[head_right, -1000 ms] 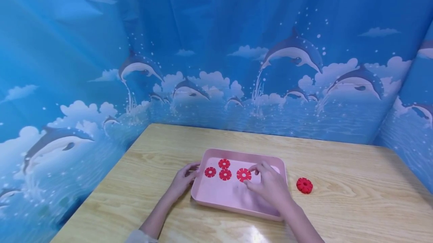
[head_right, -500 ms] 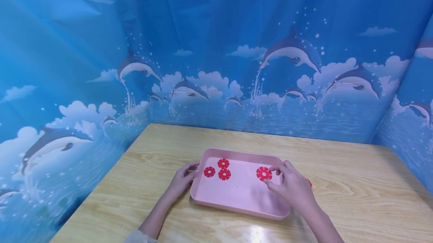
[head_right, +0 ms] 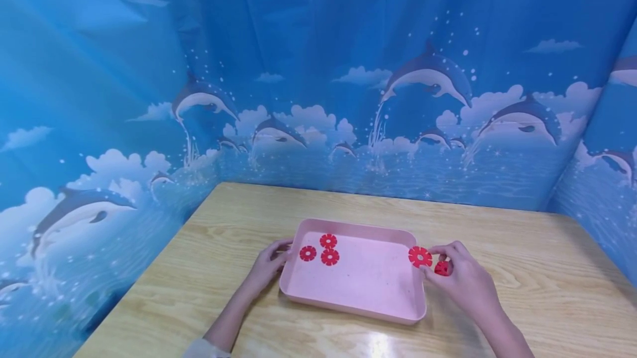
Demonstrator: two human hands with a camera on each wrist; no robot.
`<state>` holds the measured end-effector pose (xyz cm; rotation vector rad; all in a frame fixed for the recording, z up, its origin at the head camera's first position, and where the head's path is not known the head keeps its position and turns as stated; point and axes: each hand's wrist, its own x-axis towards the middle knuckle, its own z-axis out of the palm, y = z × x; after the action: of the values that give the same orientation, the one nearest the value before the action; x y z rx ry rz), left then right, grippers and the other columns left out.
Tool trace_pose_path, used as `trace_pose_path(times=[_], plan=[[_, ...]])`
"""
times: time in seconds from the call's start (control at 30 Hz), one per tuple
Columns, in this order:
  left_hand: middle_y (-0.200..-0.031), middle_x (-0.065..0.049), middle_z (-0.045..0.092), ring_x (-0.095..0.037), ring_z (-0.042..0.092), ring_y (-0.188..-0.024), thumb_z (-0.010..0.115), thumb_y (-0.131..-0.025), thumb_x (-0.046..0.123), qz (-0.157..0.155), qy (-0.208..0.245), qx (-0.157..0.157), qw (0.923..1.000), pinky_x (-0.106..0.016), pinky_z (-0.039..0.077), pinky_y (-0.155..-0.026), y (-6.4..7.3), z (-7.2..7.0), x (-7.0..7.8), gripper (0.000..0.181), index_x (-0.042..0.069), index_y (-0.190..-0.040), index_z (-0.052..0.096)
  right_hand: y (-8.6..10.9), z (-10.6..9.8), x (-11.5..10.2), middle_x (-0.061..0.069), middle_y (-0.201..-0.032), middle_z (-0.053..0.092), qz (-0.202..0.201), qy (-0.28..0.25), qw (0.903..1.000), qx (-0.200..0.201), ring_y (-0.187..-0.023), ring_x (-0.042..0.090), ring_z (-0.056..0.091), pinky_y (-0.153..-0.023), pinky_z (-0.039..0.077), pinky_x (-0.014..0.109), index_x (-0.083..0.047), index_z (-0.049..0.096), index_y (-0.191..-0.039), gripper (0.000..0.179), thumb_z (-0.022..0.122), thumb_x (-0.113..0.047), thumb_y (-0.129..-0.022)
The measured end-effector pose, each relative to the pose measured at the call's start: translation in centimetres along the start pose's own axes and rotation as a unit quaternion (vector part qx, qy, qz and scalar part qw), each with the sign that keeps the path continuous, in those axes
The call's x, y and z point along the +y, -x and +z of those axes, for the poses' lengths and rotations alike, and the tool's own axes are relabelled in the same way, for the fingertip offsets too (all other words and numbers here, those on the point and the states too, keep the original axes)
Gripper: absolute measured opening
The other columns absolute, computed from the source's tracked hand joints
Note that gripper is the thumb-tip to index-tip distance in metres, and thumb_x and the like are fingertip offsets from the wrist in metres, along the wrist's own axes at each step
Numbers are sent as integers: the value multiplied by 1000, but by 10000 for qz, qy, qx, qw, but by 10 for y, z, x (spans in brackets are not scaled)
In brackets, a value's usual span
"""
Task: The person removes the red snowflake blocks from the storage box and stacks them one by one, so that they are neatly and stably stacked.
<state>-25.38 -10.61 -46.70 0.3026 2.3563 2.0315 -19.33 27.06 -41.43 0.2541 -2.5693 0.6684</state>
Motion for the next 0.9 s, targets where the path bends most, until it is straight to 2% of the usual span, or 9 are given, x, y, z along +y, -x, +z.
trace_pose_path(times=[0.17, 0.23, 0.5, 0.7, 0.9], plan=[[-106, -18, 56, -29, 57, -90, 59, -91, 17, -19, -115, 39, 9999, -31, 54, -72, -7, -1, -19, 38, -5, -121, 53, 5, -2, 10, 1, -80, 49, 26, 17, 9999, 122, -59, 5, 39, -39, 31, 21, -4, 67, -94, 33, 81, -16, -67], [-106, -16, 56, -26, 57, -89, 59, -90, 19, -33, -196, 69, 9998, -30, 54, -72, -8, 0, -21, 39, -3, -122, 54, 6, -3, 15, -1, -80, 49, 29, 17, 9998, 191, -59, 4, 38, -39, 31, 21, -5, 67, -93, 32, 80, -17, -67], [-107, -17, 55, -25, 57, -89, 58, -91, 21, -4, -196, 46, 9998, -30, 54, -72, -7, 0, -21, 40, -4, -122, 53, 9, -4, 28, -2, -78, 46, 213, 112, 9995, 190, -58, 4, 37, -40, 29, 23, -6, 66, -93, 31, 79, -21, -69], [-107, -17, 55, -27, 57, -90, 58, -91, 19, -13, -187, 48, 9998, -30, 54, -73, -6, 0, -20, 39, -4, -123, 52, 12, -2, 43, 0, -81, 49, 92, -24, 9993, 366, -58, 2, 39, -42, 30, 23, -6, 67, -92, 31, 80, -17, -67], [-107, -17, 55, -27, 57, -90, 58, -91, 19, -32, -209, 67, 9998, -30, 54, -73, -7, -1, -20, 39, -3, -122, 53, 16, 1, 54, 2, -83, 50, 314, -9, 9992, 242, -59, 2, 38, -43, 31, 23, -3, 66, -95, 33, 80, -18, -69]])
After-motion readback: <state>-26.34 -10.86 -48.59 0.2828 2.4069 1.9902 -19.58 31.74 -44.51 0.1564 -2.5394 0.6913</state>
